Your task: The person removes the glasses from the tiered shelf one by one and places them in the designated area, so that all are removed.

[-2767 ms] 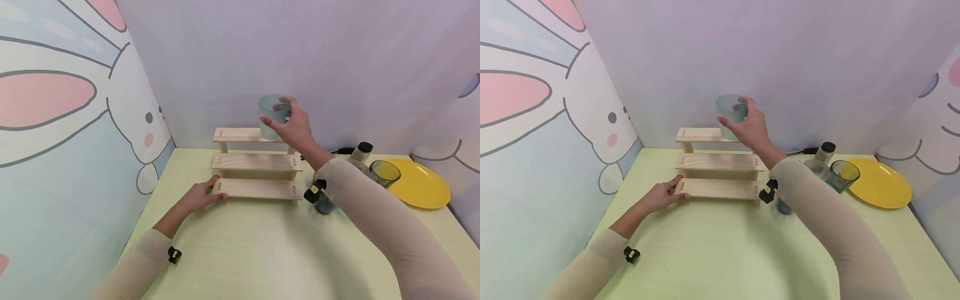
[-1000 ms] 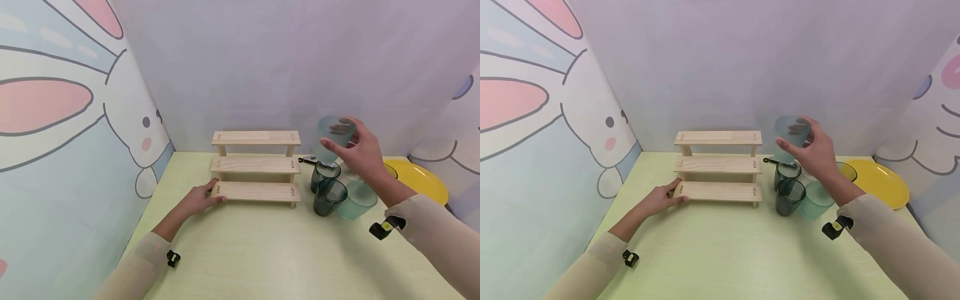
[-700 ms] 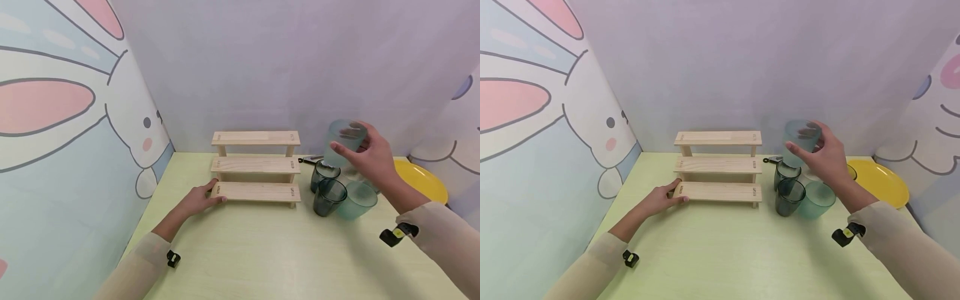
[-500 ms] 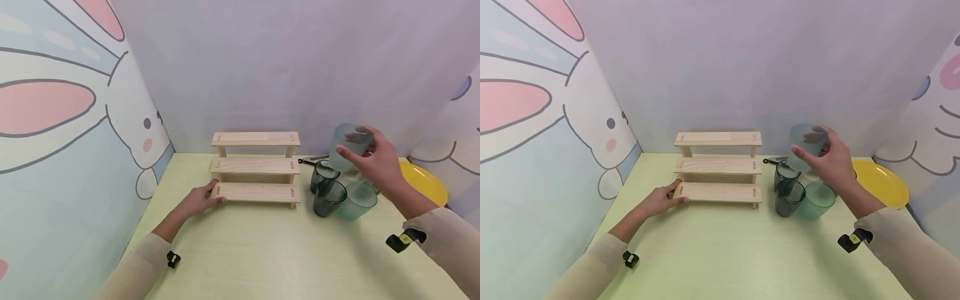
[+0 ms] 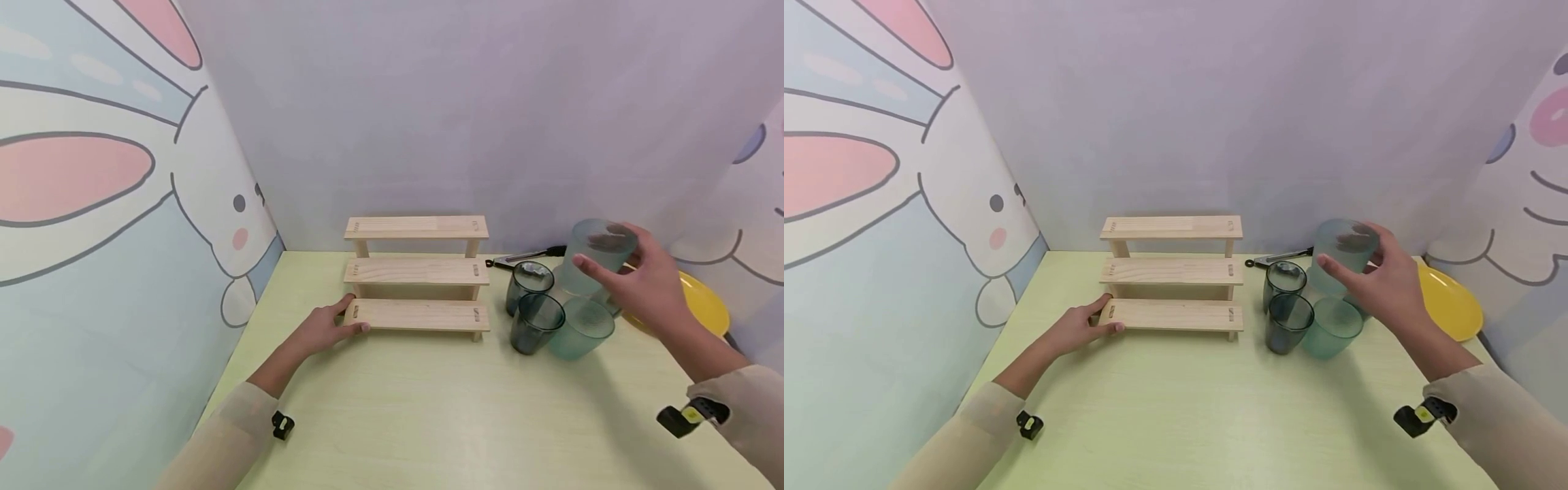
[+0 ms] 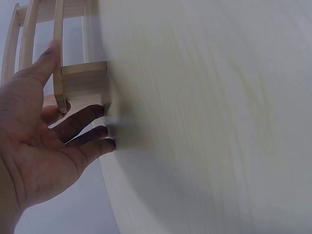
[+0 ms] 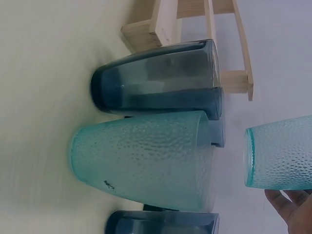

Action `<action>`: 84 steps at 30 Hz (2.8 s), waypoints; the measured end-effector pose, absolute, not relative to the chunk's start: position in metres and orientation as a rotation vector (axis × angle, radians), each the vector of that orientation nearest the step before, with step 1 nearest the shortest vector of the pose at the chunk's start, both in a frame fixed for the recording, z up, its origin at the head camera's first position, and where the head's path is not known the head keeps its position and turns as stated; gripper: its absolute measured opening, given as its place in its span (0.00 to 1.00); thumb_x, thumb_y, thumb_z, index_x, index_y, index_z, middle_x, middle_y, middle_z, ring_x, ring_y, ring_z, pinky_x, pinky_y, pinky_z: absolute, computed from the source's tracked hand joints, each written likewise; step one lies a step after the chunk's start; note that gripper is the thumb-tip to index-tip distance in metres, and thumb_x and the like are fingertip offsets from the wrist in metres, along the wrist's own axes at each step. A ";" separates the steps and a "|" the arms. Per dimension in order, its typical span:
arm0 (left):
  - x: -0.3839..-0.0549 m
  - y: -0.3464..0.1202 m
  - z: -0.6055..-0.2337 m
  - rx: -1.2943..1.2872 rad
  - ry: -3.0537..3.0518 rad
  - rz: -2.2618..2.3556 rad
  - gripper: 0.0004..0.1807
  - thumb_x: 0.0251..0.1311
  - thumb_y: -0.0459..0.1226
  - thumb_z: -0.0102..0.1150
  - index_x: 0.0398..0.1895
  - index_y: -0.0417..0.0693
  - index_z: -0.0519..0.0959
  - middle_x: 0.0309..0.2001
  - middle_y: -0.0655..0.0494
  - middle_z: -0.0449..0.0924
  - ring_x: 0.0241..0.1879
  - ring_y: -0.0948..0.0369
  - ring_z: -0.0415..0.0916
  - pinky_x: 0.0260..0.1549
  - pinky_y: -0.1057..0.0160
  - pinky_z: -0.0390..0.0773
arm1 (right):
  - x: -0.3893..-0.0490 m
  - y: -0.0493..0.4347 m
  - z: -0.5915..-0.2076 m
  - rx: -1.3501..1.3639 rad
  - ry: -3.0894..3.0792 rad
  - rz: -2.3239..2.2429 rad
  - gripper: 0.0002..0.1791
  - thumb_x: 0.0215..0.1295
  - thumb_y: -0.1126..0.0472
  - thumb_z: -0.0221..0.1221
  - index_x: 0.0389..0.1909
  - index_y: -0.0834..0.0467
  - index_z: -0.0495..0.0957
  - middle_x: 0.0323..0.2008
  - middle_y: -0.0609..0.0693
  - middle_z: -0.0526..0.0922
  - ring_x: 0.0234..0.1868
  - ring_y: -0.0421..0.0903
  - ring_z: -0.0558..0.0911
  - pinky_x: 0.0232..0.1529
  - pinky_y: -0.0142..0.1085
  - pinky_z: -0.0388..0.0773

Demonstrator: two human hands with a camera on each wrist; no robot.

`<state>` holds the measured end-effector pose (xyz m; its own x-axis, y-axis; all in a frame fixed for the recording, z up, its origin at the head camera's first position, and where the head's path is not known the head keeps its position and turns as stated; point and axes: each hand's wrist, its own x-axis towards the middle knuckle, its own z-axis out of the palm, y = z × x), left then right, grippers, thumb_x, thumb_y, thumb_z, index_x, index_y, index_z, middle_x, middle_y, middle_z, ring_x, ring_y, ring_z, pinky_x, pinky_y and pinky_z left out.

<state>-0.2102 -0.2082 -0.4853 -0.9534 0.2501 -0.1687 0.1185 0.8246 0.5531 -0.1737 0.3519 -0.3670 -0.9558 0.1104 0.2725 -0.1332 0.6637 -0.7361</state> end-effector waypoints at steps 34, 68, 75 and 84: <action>-0.210 -0.208 -0.486 0.263 2.764 0.824 0.58 0.67 0.71 0.67 0.91 0.54 0.58 0.81 0.34 0.70 0.74 0.40 0.76 0.64 0.40 0.81 | -0.136 0.411 -0.402 -0.185 -2.577 1.008 0.52 0.68 0.46 0.77 0.86 0.55 0.62 0.46 0.11 0.67 0.42 0.09 0.64 0.36 0.12 0.66; -0.209 -0.208 -0.486 0.290 2.774 0.849 0.57 0.67 0.69 0.68 0.90 0.54 0.58 0.79 0.32 0.71 0.74 0.40 0.76 0.64 0.40 0.81 | -0.109 0.426 -0.469 -0.234 -2.709 1.056 0.56 0.72 0.45 0.74 0.86 0.67 0.54 0.65 0.81 0.76 0.38 0.10 0.65 0.31 0.18 0.68; -0.208 -0.208 -0.485 0.287 2.770 0.849 0.57 0.67 0.69 0.69 0.90 0.53 0.59 0.80 0.32 0.71 0.72 0.42 0.78 0.62 0.42 0.81 | -0.111 0.429 -0.484 -0.141 -2.712 1.170 0.54 0.74 0.49 0.74 0.85 0.69 0.53 0.66 0.74 0.74 0.43 0.06 0.66 0.35 0.15 0.74; -0.209 -0.207 -0.486 0.273 2.758 0.851 0.58 0.67 0.70 0.68 0.90 0.53 0.58 0.80 0.32 0.70 0.75 0.40 0.76 0.65 0.40 0.81 | -0.112 0.433 -0.499 -0.058 -2.730 1.227 0.54 0.76 0.51 0.72 0.85 0.69 0.48 0.72 0.76 0.67 0.50 0.09 0.64 0.43 0.09 0.71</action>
